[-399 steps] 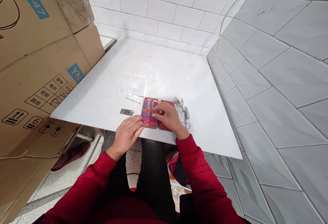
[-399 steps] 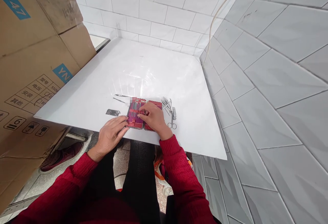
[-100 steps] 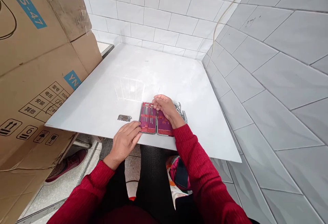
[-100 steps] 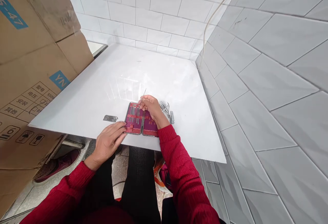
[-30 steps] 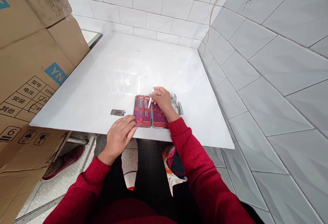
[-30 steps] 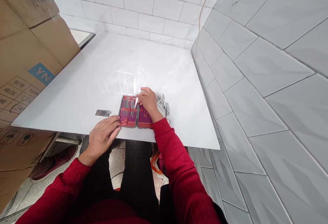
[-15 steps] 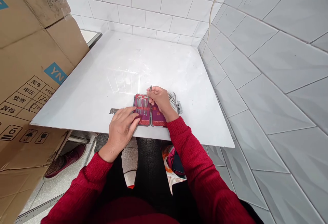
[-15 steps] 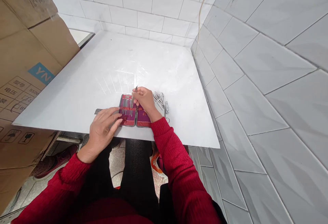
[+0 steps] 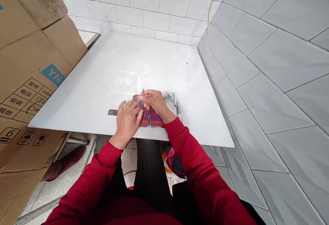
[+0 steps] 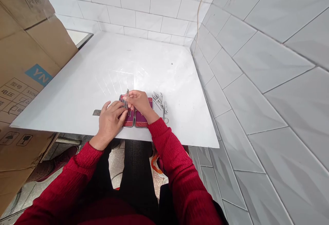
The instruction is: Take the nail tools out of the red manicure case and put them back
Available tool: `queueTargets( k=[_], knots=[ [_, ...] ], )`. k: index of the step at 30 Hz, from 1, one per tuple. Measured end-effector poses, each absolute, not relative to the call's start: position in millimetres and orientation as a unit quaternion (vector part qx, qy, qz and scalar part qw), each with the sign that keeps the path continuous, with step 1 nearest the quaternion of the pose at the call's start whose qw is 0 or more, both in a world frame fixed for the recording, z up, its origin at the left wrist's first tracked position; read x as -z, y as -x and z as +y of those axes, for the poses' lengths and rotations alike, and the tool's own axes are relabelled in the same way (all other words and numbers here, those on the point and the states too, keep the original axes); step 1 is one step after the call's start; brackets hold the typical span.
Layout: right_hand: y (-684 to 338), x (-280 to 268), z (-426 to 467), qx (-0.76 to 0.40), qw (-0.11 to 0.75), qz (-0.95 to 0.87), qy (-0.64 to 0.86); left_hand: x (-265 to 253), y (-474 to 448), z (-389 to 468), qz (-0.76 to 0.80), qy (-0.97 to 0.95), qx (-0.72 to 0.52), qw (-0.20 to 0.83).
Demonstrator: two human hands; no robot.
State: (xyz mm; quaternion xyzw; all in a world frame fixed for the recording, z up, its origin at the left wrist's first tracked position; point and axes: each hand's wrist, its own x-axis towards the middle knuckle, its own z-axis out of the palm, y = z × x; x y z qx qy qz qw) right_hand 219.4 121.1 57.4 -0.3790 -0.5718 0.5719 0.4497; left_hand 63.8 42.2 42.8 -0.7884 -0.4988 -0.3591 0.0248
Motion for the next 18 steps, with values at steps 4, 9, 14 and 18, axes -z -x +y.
queueTargets(
  k=[4, 9, 14, 18],
  knots=[
    [-225.9, -54.2, 126.6, -0.539, 0.461, -0.572, 0.413, -37.9, -52.2, 29.8, -0.486, 0.795, 0.361, 0.034],
    [-236.2, -45.8, 137.2, -0.482, 0.467, -0.574, 0.47, -25.9, -30.5, 5.6, -0.45, 0.82, 0.353, 0.011],
    [-239.3, -36.8, 144.3, -0.423, 0.476, -0.582, 0.507, -12.4, -21.3, -2.8, -0.422, 0.83, 0.363, 0.005],
    [-239.3, -31.2, 147.1, -0.397, 0.475, -0.591, 0.516, -7.0, -20.5, -2.7, -0.42, 0.821, 0.387, -0.001]
  ],
)
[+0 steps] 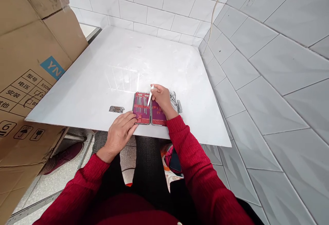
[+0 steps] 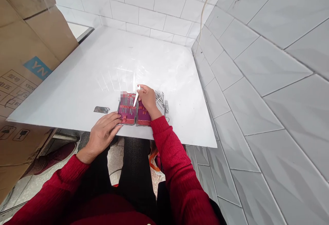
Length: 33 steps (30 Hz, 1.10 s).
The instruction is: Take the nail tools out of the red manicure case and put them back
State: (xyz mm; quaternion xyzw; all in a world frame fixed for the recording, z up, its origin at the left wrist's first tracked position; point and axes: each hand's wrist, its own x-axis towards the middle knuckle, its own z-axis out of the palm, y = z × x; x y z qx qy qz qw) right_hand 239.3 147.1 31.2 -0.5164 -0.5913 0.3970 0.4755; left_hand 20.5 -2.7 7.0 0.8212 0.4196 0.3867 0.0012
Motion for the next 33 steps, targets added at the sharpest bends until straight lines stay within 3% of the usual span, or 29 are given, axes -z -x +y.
queueTargets(
  k=[24, 33],
  knots=[
    [-236.4, -32.1, 146.2, -0.351, 0.458, -0.604, 0.549, -5.7, -22.7, -5.0, 0.427, -0.809, -0.404, -0.002],
    [-237.8, -29.0, 147.9, -0.229, 0.425, -0.66, 0.576, -5.5, -23.5, -5.3, 0.426, -0.809, -0.405, -0.01]
  ],
)
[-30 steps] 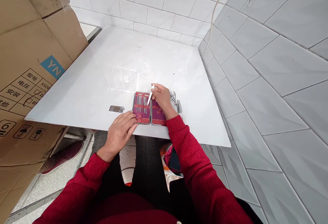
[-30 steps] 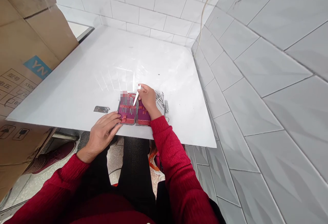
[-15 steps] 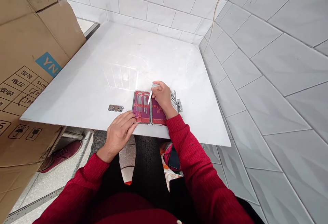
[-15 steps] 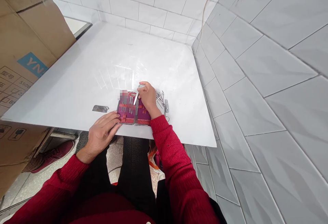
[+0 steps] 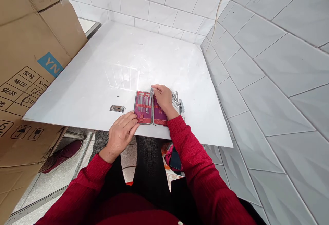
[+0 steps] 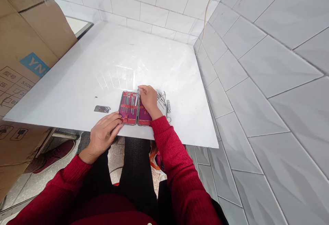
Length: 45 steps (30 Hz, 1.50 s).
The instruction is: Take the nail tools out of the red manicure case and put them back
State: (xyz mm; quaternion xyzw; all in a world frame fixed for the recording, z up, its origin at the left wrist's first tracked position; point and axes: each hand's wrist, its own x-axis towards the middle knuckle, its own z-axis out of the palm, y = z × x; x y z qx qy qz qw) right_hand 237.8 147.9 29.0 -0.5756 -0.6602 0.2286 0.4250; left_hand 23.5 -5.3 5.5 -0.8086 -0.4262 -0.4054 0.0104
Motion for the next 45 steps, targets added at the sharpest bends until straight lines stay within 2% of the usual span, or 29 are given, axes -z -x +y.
queueTargets(
  k=[33, 45],
  knots=[
    [-224.7, -33.3, 127.3, -0.117, 0.331, -0.735, 0.579, -4.8, -22.5, -6.5, -0.433, 0.807, 0.402, 0.018],
    [-223.0, -39.9, 127.9, -0.15, 0.384, -0.705, 0.577, -3.4, -20.7, -6.3, -0.429, 0.809, 0.402, 0.021]
  ],
)
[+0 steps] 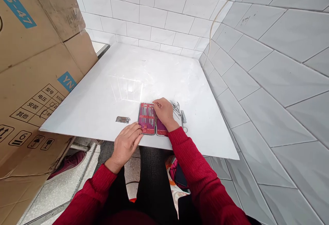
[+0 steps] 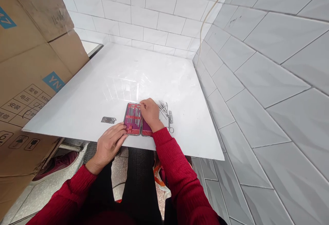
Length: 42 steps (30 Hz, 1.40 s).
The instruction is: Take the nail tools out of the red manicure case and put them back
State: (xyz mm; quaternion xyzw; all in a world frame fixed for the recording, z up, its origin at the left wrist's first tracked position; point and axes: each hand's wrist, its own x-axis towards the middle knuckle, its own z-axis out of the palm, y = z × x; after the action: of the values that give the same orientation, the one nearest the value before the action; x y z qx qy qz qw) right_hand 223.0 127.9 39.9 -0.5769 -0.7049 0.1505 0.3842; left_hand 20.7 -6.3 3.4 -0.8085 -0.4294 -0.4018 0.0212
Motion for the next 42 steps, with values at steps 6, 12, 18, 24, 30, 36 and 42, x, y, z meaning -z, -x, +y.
queueTargets(
  k=[6, 12, 18, 24, 30, 36, 42],
  knots=[
    [-228.8, -46.0, 121.7, -0.184, 0.42, -0.693, 0.556, -3.9, -20.4, -6.2, -0.428, 0.808, 0.405, 0.022],
    [-245.3, -44.0, 80.5, -0.215, 0.403, -0.705, 0.542, -5.3, -20.5, -6.2, -0.428, 0.809, 0.403, 0.023],
    [-246.8, -30.7, 24.4, -0.194, 0.422, -0.69, 0.556, -3.4, -21.5, -6.8, -0.431, 0.805, 0.407, 0.022],
    [-229.7, -42.4, 21.1, -0.163, 0.384, -0.731, 0.541, -3.1, -23.1, -7.8, -0.434, 0.803, 0.409, 0.012],
    [-178.6, -82.3, 45.0, -0.143, 0.218, -0.843, 0.47, 1.9, -23.2, -7.8, -0.433, 0.805, 0.406, 0.008],
    [-119.3, -88.9, 60.3, -0.069, 0.066, -0.899, 0.427, 21.1, -20.9, -6.6, -0.435, 0.804, 0.404, 0.03],
    [-99.4, -87.4, 62.8, -0.02, -0.023, -0.89, 0.454, 29.6, -23.7, -4.9, -0.429, 0.805, 0.406, 0.05]
  ],
)
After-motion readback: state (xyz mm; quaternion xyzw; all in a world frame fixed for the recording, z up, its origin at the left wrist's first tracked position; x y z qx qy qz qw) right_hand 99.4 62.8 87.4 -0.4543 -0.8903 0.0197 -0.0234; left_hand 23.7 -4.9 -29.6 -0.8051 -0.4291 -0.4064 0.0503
